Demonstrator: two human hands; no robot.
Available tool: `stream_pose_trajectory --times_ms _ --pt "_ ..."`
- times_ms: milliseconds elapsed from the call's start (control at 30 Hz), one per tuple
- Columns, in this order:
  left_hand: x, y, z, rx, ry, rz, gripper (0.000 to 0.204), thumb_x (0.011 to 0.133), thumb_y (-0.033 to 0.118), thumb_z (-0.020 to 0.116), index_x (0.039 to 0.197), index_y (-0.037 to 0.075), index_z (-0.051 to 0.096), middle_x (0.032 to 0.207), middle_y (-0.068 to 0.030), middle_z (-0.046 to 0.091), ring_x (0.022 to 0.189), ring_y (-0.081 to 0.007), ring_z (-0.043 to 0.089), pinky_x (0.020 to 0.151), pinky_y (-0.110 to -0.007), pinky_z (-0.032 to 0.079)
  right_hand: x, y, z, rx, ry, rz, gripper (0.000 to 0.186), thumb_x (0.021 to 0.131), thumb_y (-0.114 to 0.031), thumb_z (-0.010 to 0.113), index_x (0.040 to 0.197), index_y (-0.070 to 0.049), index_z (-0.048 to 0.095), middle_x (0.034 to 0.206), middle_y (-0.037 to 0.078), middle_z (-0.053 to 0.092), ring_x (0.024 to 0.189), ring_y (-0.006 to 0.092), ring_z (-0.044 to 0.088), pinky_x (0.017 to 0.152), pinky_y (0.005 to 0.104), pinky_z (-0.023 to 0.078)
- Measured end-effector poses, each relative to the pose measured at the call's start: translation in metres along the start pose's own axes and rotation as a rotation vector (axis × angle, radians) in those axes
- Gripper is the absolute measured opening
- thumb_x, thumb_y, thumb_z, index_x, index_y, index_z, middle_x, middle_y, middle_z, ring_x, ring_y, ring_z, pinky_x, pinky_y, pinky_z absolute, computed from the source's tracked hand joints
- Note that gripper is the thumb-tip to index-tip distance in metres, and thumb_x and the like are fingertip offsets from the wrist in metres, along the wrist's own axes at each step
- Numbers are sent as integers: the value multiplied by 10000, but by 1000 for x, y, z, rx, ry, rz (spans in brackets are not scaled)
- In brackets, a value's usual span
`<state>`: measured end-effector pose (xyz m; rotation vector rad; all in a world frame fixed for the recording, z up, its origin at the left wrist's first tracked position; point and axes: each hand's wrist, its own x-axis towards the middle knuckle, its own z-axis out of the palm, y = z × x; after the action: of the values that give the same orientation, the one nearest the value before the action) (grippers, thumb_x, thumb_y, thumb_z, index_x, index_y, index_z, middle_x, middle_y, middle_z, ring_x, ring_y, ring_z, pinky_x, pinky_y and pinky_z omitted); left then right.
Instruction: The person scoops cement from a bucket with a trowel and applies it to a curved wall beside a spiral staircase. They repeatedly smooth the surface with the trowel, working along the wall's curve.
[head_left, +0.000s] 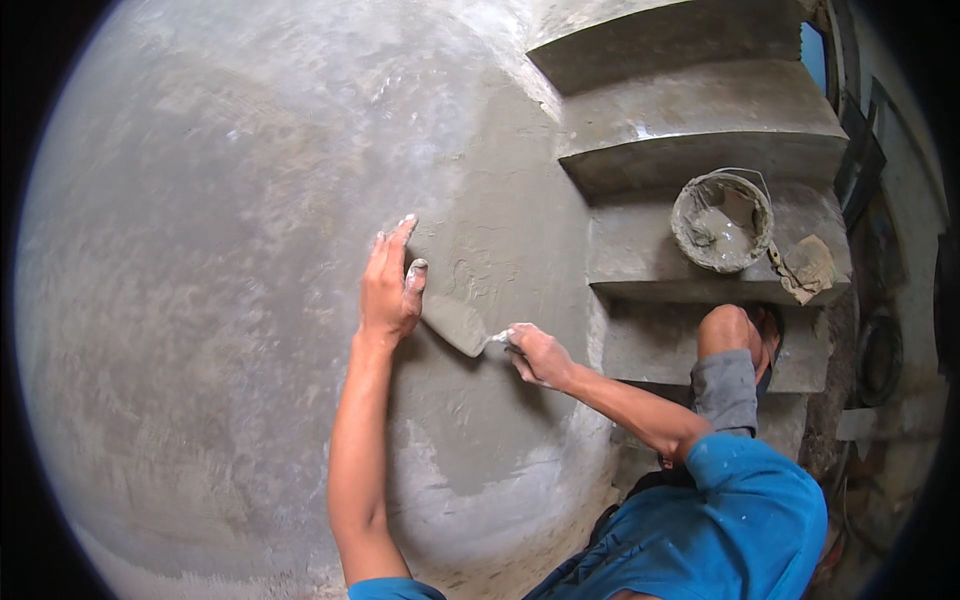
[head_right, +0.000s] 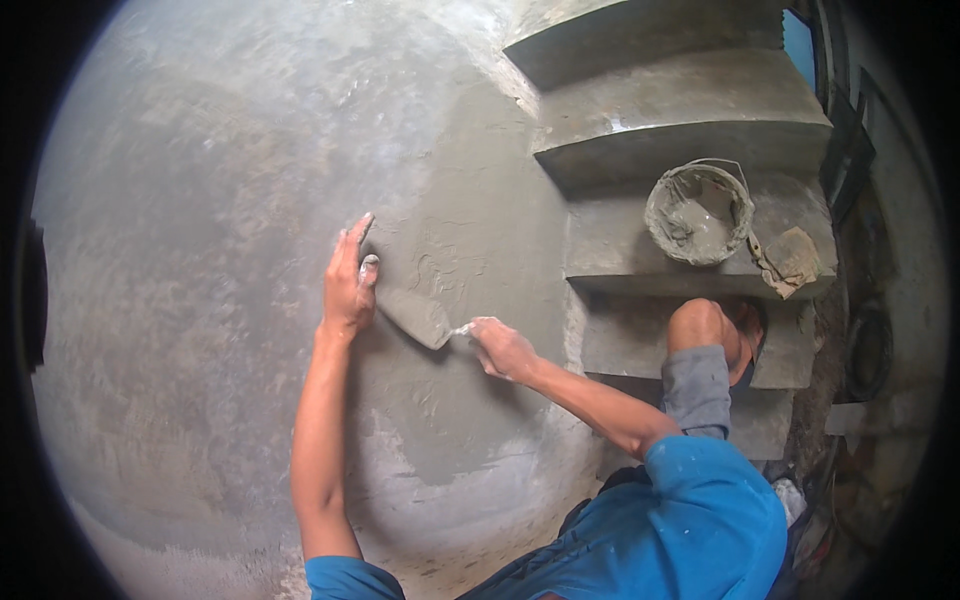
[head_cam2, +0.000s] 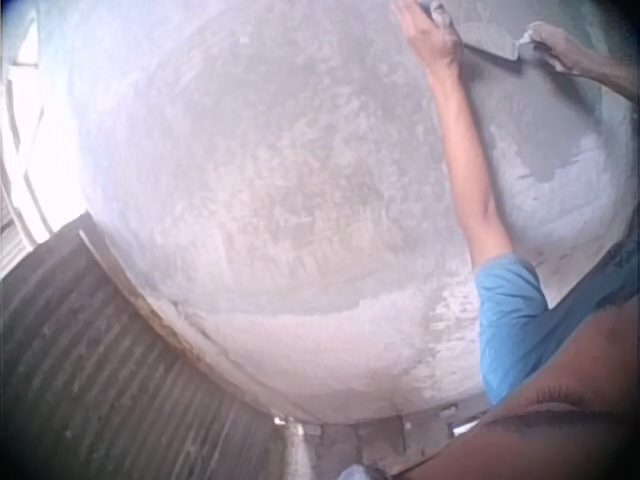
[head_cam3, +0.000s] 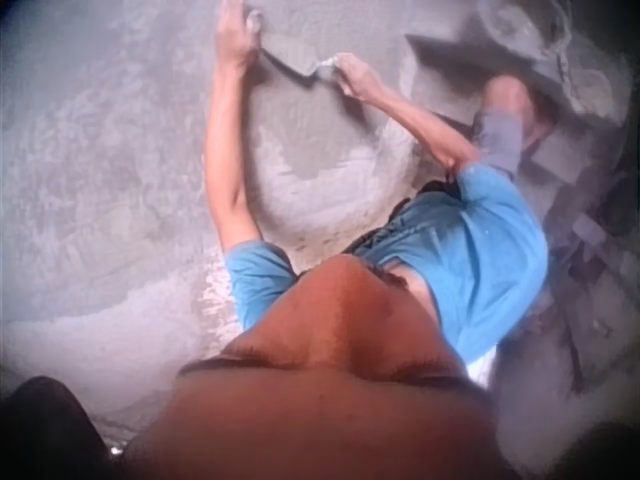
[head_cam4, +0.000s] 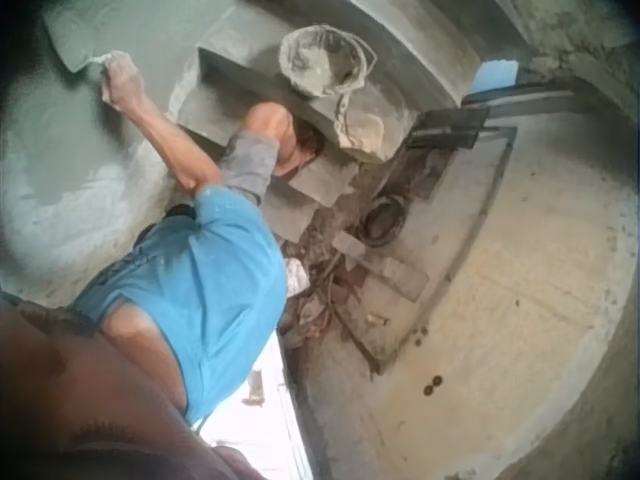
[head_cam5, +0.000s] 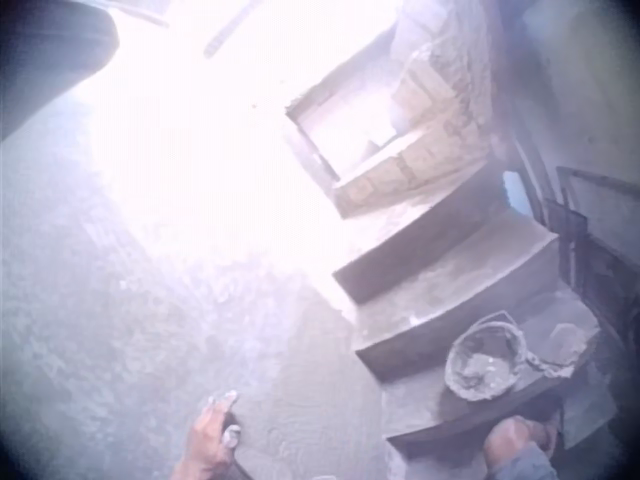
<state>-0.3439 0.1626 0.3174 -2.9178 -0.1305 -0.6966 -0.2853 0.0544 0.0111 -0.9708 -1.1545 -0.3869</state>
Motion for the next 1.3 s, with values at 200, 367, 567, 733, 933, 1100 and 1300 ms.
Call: stream_pose_trajectory --times_ms 200,367,567,733,933,1100,1300 --pt "-13 3 -7 3 -11 -4 657 1080 511 442 1536 41 491 1476 -200 618 1369 -431 569 1254 -579 319 27 12 14 -89 47 393 434 872 23 726 1255 61 525 1116 274 608 998 485 635 849 532 546" --pt "-15 3 -11 -19 28 -10 650 1075 510 449 1533 51 496 1469 -205 620 1361 -432 575 1249 -583 325 -3 -31 -9 -21 -228 108 391 854 49 732 1190 49 533 1023 256 608 901 469 639 799 493 543" --pt "-25 11 -16 19 -26 -11 612 1056 447 496 1532 62 494 1474 -200 618 1371 -404 572 1248 -582 328 -41 -29 -21 -8 -141 278 457 885 -48 764 1272 38 537 1083 264 663 1012 427 687 875 450 570" --pt "-43 23 -23 124 -153 -33 607 1025 381 552 1537 64 478 1504 -186 600 1403 -385 551 1252 -579 323 -24 -12 -43 112 104 809 407 945 -76 745 1271 18 521 1049 150 673 903 276 681 814 390 563" --pt "-94 80 51 -203 144 -240 597 1017 306 606 1528 17 498 1507 -212 600 1408 -396 559 1239 -562 345 -17 -29 -163 60 -69 1326 300 997 -203 693 1179 18 604 881 103 657 684 154 614 594 355 512" --pt "-158 177 197 -815 272 -687 534 1051 228 614 1489 -62 521 1496 -242 605 1378 -375 602 1188 -463 430 24 -34 -280 -88 -110 1106 390 966 -216 763 1248 14 621 963 138 698 792 189 656 699 366 551" --pt "-179 278 320 -1246 60 -1053 524 1062 208 616 1528 -10 516 1447 -247 646 1335 -338 643 1125 -422 479 96 -14 -392 -1251 -604 928 405 941 -320 717 1254 -64 732 1129 255 752 1077 435 725 919 508 582"
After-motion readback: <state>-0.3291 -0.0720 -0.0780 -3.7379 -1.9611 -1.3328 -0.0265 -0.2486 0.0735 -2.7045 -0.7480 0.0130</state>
